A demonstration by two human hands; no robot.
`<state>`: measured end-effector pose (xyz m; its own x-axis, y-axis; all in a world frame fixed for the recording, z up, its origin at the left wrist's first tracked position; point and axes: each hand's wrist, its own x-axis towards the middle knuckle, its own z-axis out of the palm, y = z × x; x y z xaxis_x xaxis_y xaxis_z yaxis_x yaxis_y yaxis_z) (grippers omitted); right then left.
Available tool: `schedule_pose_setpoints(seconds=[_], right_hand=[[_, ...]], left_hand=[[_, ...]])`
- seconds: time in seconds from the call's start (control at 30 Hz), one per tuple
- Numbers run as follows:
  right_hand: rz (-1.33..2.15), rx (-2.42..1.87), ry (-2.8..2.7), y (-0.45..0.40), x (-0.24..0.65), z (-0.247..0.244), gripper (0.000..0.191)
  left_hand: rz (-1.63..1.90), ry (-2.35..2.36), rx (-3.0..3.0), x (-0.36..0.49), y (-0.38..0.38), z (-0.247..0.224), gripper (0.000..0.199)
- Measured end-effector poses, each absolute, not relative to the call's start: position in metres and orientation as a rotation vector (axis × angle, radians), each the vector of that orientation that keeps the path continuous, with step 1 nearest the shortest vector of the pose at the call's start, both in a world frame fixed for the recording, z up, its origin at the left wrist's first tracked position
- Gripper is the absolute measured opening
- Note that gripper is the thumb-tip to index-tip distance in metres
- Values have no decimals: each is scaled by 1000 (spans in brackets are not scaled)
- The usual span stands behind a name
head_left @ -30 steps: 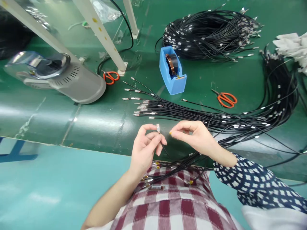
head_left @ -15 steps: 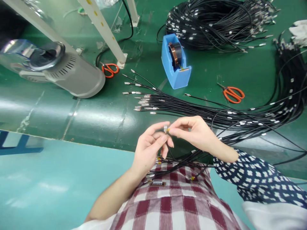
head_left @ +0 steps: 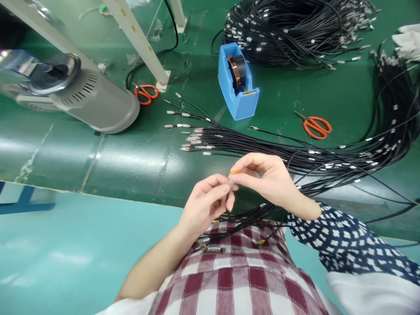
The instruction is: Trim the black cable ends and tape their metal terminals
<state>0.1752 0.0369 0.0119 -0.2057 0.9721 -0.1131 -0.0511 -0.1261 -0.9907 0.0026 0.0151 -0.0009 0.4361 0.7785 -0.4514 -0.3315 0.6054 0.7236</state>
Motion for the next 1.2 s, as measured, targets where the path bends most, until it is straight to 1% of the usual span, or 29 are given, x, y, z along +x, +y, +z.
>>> schedule_pose_setpoints(seconds=[0.1, 0.23, 0.43, 0.53, 0.77, 0.9, 1.03, 1.1, 1.2], right_hand=[[1509, -1131, -1242, 35, 178, 12, 19], [1548, -1091, -1230, 32, 181, 13, 20], [1512, -1084, -1225, 31, 182, 15, 23], [1496, -1111, -1238, 29, 181, 14, 26], [1538, -1015, -1168, 28, 184, 8, 19], [1543, -987, -1148, 25, 186, 4, 18], [1404, -1090, -1183, 17, 183, -1, 22], [1305, -1178, -1305, 19, 189, -2, 24], [1024, -1389, -1483, 39, 227, -3, 19]], left_hand=[[671, 840, 544, 1, 18, -2, 13], [604, 846, 533, 1, 18, -2, 18], [611, 788, 517, 2, 17, -2, 23], [591, 802, 506, 2, 16, -5, 21], [590, 765, 472, 1, 15, -6, 15], [715, 831, 569, 5, 13, -2, 14], [855, 892, 707, 12, 8, -5, 22], [855, 917, 741, 14, 7, -9, 21], [874, 1035, 862, 16, 7, -13, 18]])
